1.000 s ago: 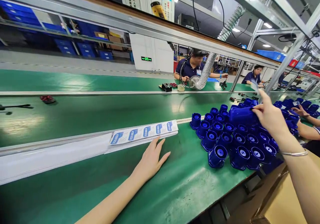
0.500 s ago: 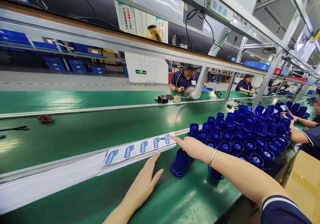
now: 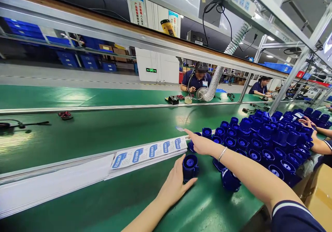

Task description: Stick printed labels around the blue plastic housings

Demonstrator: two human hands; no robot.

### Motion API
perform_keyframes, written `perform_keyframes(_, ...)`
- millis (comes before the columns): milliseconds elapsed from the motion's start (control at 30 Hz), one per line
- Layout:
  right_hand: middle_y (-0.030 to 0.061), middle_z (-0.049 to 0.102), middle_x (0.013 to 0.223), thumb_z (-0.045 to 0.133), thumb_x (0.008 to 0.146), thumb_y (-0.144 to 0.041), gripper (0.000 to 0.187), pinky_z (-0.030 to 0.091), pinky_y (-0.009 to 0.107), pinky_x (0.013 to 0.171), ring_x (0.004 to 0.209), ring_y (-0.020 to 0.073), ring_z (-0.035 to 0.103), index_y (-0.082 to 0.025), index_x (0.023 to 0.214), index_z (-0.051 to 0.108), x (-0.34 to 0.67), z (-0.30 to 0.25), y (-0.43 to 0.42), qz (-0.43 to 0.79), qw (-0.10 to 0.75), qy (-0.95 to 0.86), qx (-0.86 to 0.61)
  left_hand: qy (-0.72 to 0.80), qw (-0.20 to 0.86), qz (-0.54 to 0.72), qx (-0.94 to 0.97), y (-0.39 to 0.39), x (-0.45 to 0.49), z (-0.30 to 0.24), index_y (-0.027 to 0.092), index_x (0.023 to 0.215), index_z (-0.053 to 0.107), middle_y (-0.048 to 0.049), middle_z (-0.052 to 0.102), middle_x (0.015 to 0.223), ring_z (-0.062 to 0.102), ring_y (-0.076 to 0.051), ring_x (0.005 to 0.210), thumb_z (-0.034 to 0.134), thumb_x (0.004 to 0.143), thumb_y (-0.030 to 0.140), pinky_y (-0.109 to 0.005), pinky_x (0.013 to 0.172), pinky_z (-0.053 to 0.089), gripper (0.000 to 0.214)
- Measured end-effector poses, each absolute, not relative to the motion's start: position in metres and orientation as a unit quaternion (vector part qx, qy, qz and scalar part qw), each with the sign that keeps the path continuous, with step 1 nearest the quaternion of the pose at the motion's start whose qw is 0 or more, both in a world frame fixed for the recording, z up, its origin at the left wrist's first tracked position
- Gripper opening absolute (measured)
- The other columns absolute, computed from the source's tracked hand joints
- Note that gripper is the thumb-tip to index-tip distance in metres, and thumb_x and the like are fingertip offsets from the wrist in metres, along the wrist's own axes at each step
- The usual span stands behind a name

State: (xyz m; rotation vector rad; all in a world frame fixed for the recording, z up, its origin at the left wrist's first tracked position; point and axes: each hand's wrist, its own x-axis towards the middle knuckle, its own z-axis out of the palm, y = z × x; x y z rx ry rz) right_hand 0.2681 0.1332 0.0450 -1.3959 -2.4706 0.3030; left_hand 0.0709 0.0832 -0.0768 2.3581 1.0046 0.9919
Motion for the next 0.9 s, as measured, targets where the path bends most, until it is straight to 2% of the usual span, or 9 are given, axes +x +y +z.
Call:
perform_keyframes(167,0.0180,0.061,0.134,0.052,0.080,0.000,0.093,0.053,0.037,0.095,0.114,0.0243,0.066,-0.017,0.159,0.006,0.261,0.056,0.148,0.087,0.173,-0.838,-0.511,0.357,0.220,0.366,0.831,0.098,0.099,-0.076,0.023,0.152,0.020,-0.0175,0.047,0.143,0.052,-0.034,0.132,0.068,0.087,0.040,-0.052,0.108,0.046,0.082)
perform_keyframes(333,0.0129,0.059,0.135,0.055,0.086,-0.008,0.094,0.049,0.034,0.101,0.120,0.0218,0.060,-0.023,0.159,-0.003,0.301,0.097,0.146,0.002,0.218,-0.768,-0.602,0.354,0.213,0.354,0.839,0.121,0.115,-0.072,0.024,0.151,0.029,-0.0141,0.049,0.133,0.053,-0.033,0.129,0.059,0.092,0.044,-0.052,0.107,0.047,0.069)
perform_keyframes(400,0.0147,0.057,0.137,0.056,0.087,-0.010,0.094,0.045,0.040,0.105,0.124,0.0253,0.056,-0.023,0.159,-0.003,0.338,0.112,0.142,-0.043,0.230,-0.706,-0.668,0.363,0.201,0.348,0.841,0.127,0.120,-0.071,0.021,0.148,0.036,-0.0146,0.050,0.130,0.053,-0.035,0.127,0.058,0.093,0.044,-0.053,0.107,0.047,0.064)
perform_keyframes(500,0.0251,0.052,0.137,0.064,0.086,-0.019,0.094,0.039,0.059,0.105,0.130,0.0398,0.048,-0.017,0.158,0.004,0.405,0.123,0.133,-0.105,0.230,-0.583,-0.772,0.375,0.181,0.345,0.841,0.129,0.125,-0.072,0.016,0.144,0.042,-0.0162,0.050,0.128,0.053,-0.037,0.125,0.057,0.093,0.044,-0.054,0.105,0.047,0.060)
perform_keyframes(567,0.0306,0.050,0.136,0.070,0.084,-0.027,0.098,0.037,0.066,0.101,0.129,0.0463,0.046,-0.013,0.157,0.006,0.447,0.121,0.125,-0.126,0.222,-0.510,-0.821,0.377,0.170,0.345,0.843,0.128,0.126,-0.073,0.015,0.142,0.043,-0.0169,0.051,0.128,0.054,-0.037,0.123,0.057,0.093,0.044,-0.054,0.105,0.047,0.059)
perform_keyframes(633,0.0307,0.054,0.131,0.073,0.082,-0.032,0.101,0.041,0.062,0.099,0.124,0.0449,0.052,-0.010,0.156,0.008,0.479,0.114,0.117,-0.124,0.213,-0.471,-0.847,0.375,0.163,0.346,0.845,0.126,0.126,-0.074,0.015,0.143,0.042,-0.0176,0.050,0.131,0.053,-0.038,0.125,0.056,0.093,0.043,-0.055,0.106,0.047,0.059)
perform_keyframes(733,0.0245,0.061,0.125,0.074,0.081,-0.031,0.103,0.047,0.045,0.098,0.116,0.0359,0.061,-0.009,0.156,0.006,0.505,0.102,0.108,-0.111,0.210,-0.474,-0.848,0.372,0.159,0.345,0.847,0.126,0.124,-0.075,0.017,0.145,0.037,-0.0176,0.047,0.136,0.049,-0.038,0.130,0.057,0.093,0.045,-0.056,0.109,0.044,0.062)
perform_keyframes(800,0.0206,0.061,0.127,0.074,0.083,-0.032,0.107,0.048,0.039,0.097,0.115,0.0317,0.062,-0.012,0.157,-0.001,0.508,0.098,0.105,-0.113,0.217,-0.486,-0.839,0.371,0.160,0.341,0.849,0.126,0.124,-0.075,0.016,0.145,0.035,-0.0181,0.046,0.138,0.047,-0.038,0.133,0.058,0.092,0.048,-0.055,0.111,0.043,0.066)
perform_keyframes(900,0.0155,0.055,0.138,0.070,0.087,-0.038,0.114,0.046,0.036,0.100,0.123,0.0283,0.058,-0.021,0.154,-0.020,0.502,0.098,0.104,-0.128,0.233,-0.506,-0.820,0.374,0.167,0.328,0.851,0.125,0.123,-0.074,0.011,0.146,0.033,-0.0199,0.046,0.138,0.046,-0.036,0.134,0.063,0.090,0.051,-0.050,0.113,0.042,0.075)
